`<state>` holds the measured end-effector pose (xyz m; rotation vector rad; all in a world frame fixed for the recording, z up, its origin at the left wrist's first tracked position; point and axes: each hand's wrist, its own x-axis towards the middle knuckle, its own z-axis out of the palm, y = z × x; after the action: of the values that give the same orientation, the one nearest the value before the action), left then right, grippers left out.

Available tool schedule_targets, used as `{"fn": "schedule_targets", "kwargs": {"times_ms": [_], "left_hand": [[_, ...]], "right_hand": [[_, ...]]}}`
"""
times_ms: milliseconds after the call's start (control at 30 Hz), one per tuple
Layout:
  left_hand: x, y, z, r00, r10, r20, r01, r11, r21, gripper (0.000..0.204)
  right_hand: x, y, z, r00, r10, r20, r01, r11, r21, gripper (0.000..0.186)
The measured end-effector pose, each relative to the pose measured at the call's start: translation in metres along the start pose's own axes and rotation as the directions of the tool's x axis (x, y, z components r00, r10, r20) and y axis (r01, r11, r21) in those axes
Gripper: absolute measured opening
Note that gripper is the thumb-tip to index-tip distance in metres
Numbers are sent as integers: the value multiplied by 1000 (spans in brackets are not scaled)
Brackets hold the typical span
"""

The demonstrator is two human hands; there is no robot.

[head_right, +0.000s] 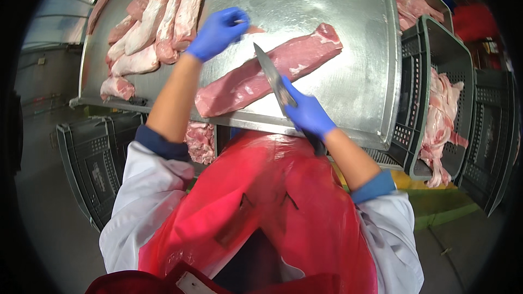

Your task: The person trims fat and connective tissue from large cuts of raw meat using a knife. They repeatedly reposition the meat on a stainless steel table, slice off excess fat, and place the trimmed pieces into a nearby crate.

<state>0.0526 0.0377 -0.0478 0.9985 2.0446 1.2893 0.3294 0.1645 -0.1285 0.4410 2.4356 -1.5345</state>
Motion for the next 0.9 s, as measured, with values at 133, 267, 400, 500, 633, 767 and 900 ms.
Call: {"fn": "schedule_targets", "kwargs": {"times_ms": [133,267,400,500,633,767,900], "left_hand": [[-139,-15,-84,980,-170,-107,184,973,138,17],[-318,-136,-124,734,-667,-127,671,741,-12,8],[-345,-180,-98,795,-581,-176,463,393,795,54],[-244,-126,-30,879,-408,-245,456,572,682,70],[-145,-115,13,949,-261,-178,315,735,600,87],[-97,-110,23,815,-578,-37,510,686,520,93],[-94,-101,57,875,-469,-121,423,620,660,75]], "right_hand": [[-28,10,-31,983,177,-42,-159,949,271,79],[48,21,-50,979,142,-146,-84,935,345,78],[122,80,-55,912,-256,-322,257,966,-40,78],[147,73,-69,945,-191,-264,175,981,-84,75],[195,75,-88,883,-368,-293,293,918,-268,73],[204,29,-81,888,-355,-293,228,891,-392,58],[183,-4,-9,905,-384,-181,299,879,-370,58]]}}
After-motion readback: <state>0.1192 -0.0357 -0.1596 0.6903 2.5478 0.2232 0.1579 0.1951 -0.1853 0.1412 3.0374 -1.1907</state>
